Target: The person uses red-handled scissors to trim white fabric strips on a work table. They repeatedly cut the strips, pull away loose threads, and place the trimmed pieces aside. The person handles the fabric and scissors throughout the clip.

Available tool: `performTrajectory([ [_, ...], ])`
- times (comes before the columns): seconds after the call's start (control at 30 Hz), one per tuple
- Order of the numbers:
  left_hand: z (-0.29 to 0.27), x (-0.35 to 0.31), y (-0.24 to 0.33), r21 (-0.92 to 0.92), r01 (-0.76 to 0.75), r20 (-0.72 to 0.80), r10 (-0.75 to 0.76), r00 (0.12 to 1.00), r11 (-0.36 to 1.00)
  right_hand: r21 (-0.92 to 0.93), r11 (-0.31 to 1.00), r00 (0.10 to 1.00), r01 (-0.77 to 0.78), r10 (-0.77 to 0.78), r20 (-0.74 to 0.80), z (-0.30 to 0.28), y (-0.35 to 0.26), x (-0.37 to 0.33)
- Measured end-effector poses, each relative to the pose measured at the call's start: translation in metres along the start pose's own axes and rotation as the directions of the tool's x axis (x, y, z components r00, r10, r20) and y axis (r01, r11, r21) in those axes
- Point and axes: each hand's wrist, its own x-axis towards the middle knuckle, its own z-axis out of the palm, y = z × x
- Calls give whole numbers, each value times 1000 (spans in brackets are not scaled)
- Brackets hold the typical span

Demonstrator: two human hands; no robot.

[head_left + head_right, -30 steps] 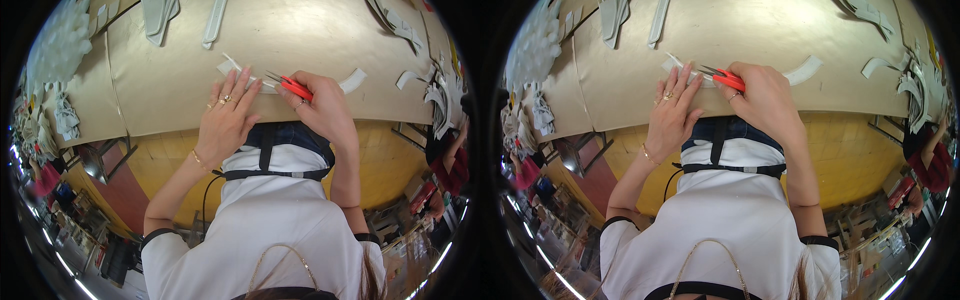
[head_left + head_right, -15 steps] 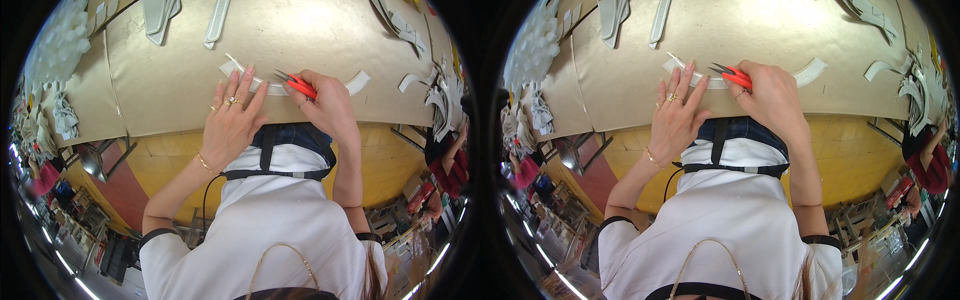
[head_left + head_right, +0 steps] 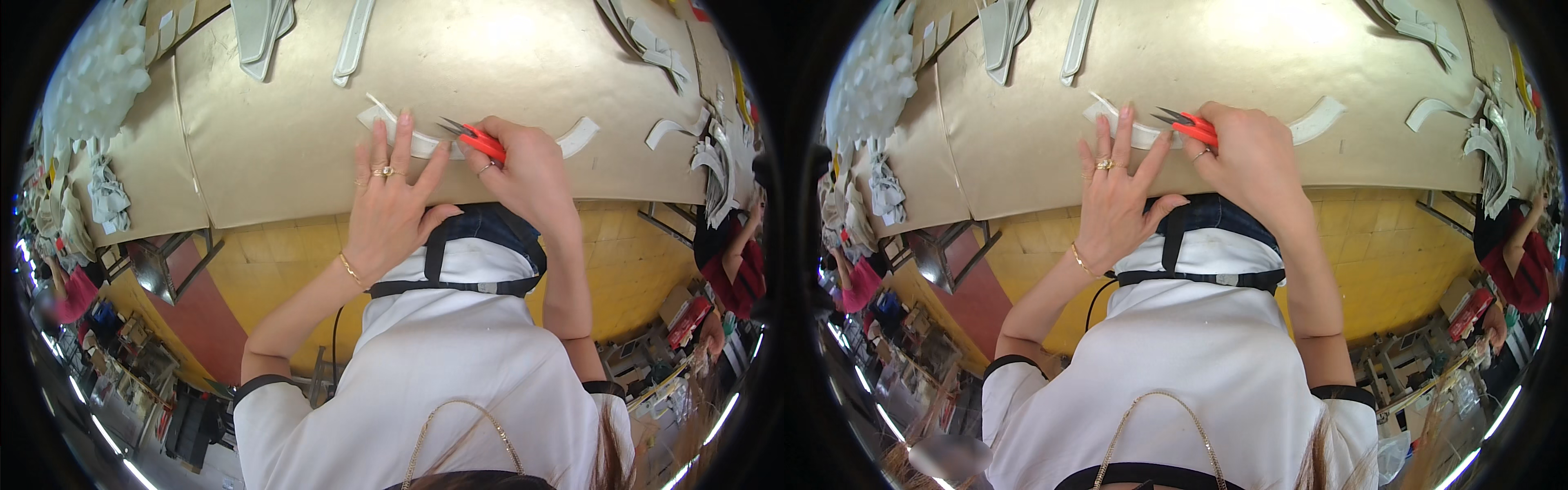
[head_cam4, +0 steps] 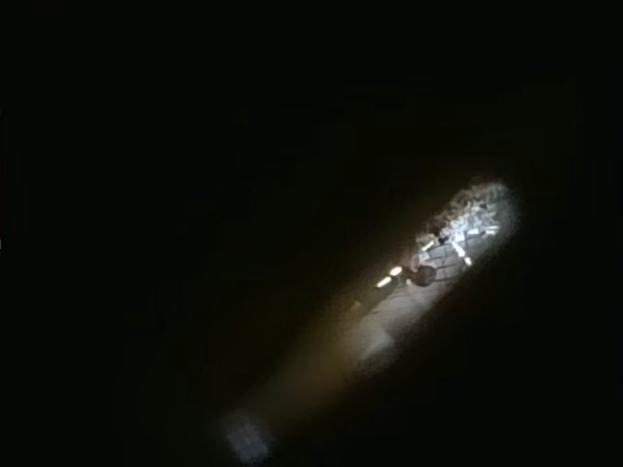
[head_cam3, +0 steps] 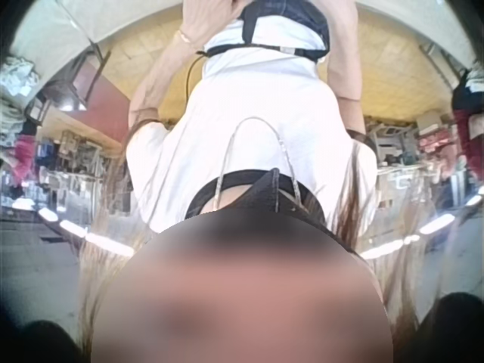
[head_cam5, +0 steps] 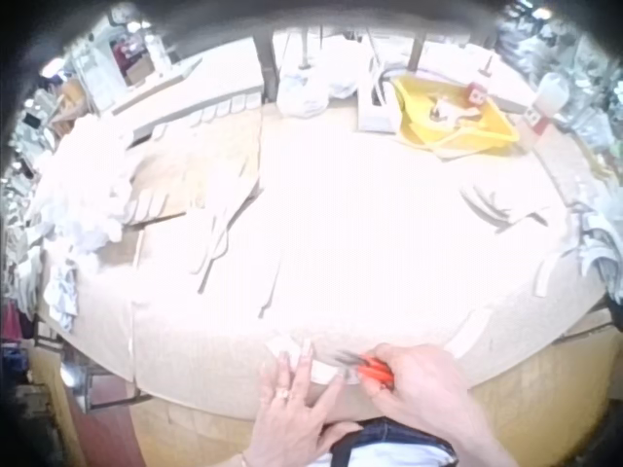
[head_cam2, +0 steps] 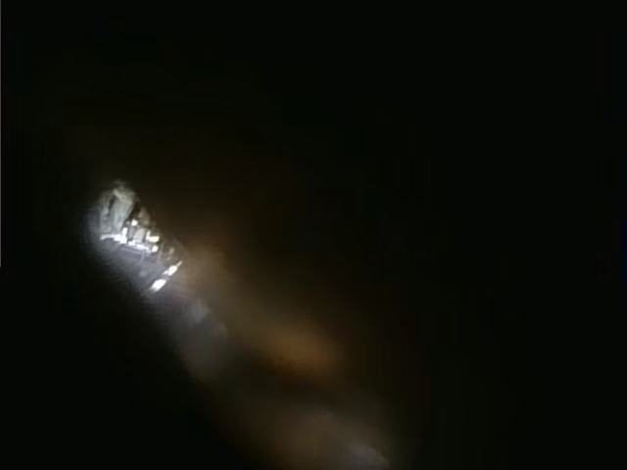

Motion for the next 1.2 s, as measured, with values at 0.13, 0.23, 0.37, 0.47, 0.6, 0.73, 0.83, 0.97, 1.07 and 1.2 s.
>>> performTrajectory([
  [0.13,-14,0,-16,62,-46,36,44,998,997,14,1000,1000,-16,16,-27,8,-12,0],
  [0.23,-30,-5,-31,88,-28,56,23,998,996,-8,1000,1000,-15,15,-8,26,-30,1],
  [0.37,-29,-10,-31,64,-78,23,77,997,995,85,996,1000,-22,22,-6,30,-34,2],
  [0.47,-15,-10,-25,-37,-49,-7,48,999,998,46,998,999,35,-35,-19,16,-21,-2],
  [0.6,-9,-12,-27,-40,-38,-22,38,999,998,71,997,999,15,-17,32,-5,-2,-7],
  [0.73,-12,-12,-26,-33,-43,-5,43,999,999,122,991,996,-63,54,75,-13,5,-12],
  [0.83,-13,-10,-25,-34,-54,-5,54,999,998,107,993,996,-57,49,80,-13,7,-16],
  [0.97,-13,-10,-25,-17,-53,1,53,999,998,152,988,997,-26,15,73,-10,9,-22],
  [1.07,-12,-10,-24,17,-50,-1,50,999,999,167,986,999,-14,6,51,-7,10,-22],
  [1.2,-12,-10,-21,34,-53,-9,54,999,998,127,991,999,-31,27,32,-6,9,-22],
])
